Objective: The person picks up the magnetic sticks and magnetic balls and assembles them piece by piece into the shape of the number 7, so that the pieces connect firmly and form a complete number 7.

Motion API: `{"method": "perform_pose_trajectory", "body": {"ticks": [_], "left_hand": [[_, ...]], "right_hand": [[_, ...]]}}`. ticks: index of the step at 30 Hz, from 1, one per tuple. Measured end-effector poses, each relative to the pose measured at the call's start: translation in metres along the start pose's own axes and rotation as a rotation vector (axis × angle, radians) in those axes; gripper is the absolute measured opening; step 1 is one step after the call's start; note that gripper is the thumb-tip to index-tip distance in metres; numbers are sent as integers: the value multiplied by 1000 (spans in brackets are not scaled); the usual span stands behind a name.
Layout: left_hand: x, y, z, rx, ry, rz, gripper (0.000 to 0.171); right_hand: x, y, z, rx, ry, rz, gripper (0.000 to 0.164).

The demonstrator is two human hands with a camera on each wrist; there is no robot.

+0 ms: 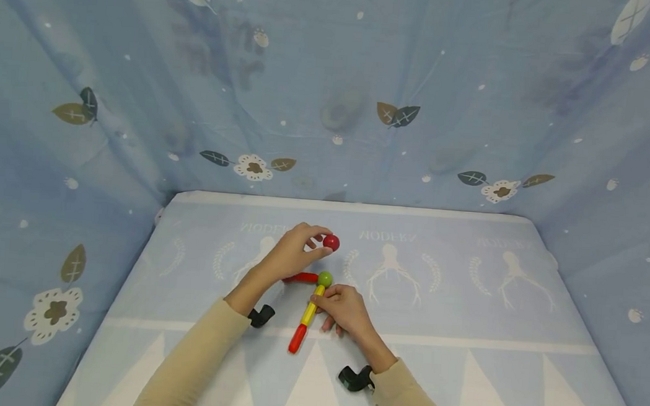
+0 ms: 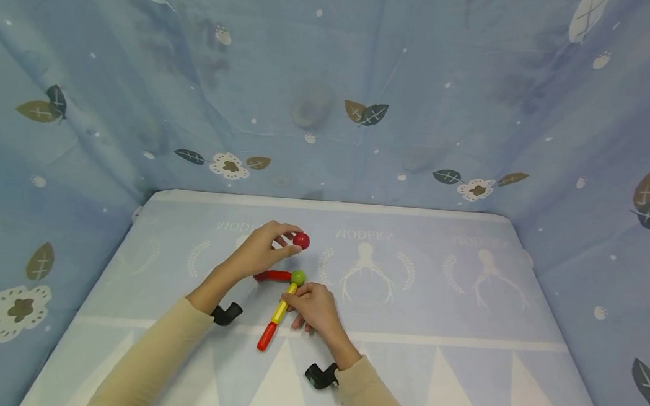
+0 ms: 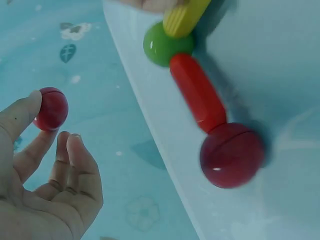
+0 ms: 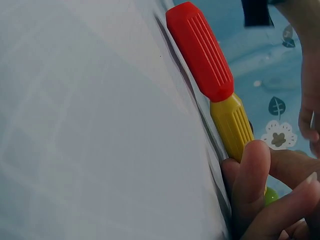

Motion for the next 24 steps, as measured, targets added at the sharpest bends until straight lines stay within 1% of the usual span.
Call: {"method": "perform_pose_trajectory", "body": {"ticks": [2,7,10,14,18,24], "left_hand": [[18,0,-1,7,-4,-18,42],[58,-2,2,31,7,-75,43],[78,-5,5,51,27,-100,43],[100,-9,11,69,55,-121,41],[119,-16,21,96,101,-131,41],[144,-31,40,170,173,-100,38]], "right_hand": [[0,0,0,2,0,1,36],[-1,-1,-1,9,5,5,36],[-1,-1,0,9,12,5,36],[0,0,0,5,15,-1,36],[0,-1,-2,5,8,-7,37],[0,0,-3,-3,1,-11,36]]}}
Point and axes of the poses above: each hand's wrist, its own x-axis away from the middle knuckle, its own y-axis out of the back of the hand, z = x × y, the point moved 10 cm from there along -x, towards the middle knuckle, and after that the axes turned 8 degrees about z, right-handed, at the moved point
